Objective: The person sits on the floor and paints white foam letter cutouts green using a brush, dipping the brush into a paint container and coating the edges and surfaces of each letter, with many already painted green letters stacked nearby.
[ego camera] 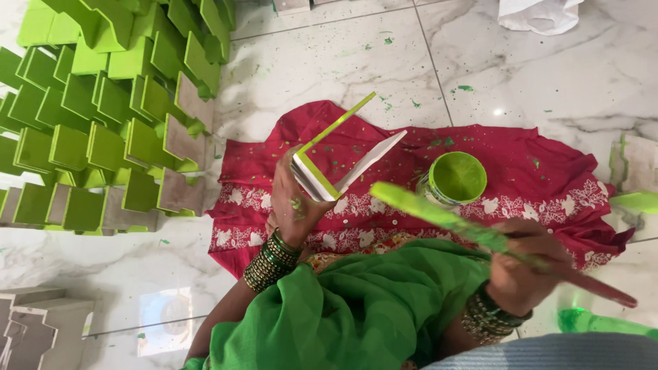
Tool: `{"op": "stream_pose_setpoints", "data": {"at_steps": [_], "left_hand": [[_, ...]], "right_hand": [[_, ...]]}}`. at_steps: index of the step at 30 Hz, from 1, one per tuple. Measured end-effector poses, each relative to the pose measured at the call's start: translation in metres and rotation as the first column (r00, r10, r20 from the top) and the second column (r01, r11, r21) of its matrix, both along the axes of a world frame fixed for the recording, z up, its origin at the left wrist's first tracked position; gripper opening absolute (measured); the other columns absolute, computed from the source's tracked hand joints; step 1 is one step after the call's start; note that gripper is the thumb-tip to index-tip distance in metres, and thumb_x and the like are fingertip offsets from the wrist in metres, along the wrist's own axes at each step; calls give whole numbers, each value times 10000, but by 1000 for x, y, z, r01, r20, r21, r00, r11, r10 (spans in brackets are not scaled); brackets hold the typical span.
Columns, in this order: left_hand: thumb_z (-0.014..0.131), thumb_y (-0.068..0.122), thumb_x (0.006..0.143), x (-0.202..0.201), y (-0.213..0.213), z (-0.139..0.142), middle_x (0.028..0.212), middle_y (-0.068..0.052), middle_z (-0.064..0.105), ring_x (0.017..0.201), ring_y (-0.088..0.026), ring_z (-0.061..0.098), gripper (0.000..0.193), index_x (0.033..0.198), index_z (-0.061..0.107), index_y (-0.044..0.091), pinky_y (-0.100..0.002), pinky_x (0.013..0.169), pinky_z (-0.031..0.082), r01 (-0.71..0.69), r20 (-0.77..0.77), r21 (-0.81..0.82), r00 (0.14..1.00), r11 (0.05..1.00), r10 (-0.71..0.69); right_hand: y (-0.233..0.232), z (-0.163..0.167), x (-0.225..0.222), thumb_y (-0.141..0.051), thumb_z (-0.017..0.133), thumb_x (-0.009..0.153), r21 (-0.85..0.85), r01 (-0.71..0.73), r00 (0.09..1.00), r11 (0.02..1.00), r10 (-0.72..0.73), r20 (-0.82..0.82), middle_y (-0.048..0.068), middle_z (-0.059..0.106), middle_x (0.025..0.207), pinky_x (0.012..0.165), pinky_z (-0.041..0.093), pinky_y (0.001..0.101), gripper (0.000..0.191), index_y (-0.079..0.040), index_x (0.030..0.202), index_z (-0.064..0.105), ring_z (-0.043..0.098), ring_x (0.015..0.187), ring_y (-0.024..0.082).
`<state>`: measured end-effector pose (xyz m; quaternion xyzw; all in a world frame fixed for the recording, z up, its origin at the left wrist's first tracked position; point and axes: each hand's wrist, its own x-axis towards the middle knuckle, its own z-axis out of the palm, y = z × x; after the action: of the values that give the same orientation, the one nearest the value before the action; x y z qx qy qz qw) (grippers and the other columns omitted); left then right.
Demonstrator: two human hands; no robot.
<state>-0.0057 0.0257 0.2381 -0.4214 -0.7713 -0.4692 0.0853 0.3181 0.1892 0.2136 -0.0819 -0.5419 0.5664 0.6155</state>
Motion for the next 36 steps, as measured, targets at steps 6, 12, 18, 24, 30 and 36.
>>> {"op": "stream_pose_setpoints", "data": {"at_steps": [6,12,18,24,30,36], "left_hand": [[1016,354,605,-2,-5,-3,1348,-241,571,1236,-412,608,1134,1470,386,-21,-477,1042,529,-36,18,38,999,999,35],[1028,339,543,-8,-8,-14,1377,-277,550,1277,-459,570,1223,1488,347,-36,-511,1081,493,-66,-40,17,997,998,67],[1041,365,516,-7,-9,-11,1365,-281,550,1266,-466,568,1248,1471,351,-45,-516,1068,489,-81,-28,18,996,997,82],[1019,332,617,-6,-13,7,1336,-217,596,1218,-389,636,1048,1437,448,15,-459,1019,553,-61,35,85,998,995,58],[1018,330,621,-2,-11,16,1308,-212,593,1190,-388,635,1024,1413,453,13,-460,997,550,-56,-22,115,998,992,59],[1003,295,641,-1,-13,18,1309,-202,593,1184,-367,652,1000,1424,449,10,-442,988,571,-52,14,98,999,994,51]], "right_hand": [[-28,26,-31,54,805,659,225,-68,988,972,34,151,204,730,1042,828,597,378,334,-25,960,684,735,923,305],[-44,46,-46,69,832,639,279,-37,972,960,-30,232,195,736,1029,823,583,373,349,-20,949,698,738,917,298],[-48,49,-49,70,844,628,314,-29,949,949,-72,305,200,733,1007,818,588,379,347,-10,932,697,731,895,306],[-55,53,-43,61,803,635,258,-14,973,966,-46,225,192,738,969,781,583,361,321,-23,929,704,741,880,288],[-56,49,-44,76,823,665,300,1,952,954,-92,292,209,729,1003,806,572,379,305,-8,926,690,728,892,290],[-53,50,-42,63,816,684,238,50,970,970,-104,220,168,739,1012,818,593,347,292,-16,940,699,737,932,268]]}}
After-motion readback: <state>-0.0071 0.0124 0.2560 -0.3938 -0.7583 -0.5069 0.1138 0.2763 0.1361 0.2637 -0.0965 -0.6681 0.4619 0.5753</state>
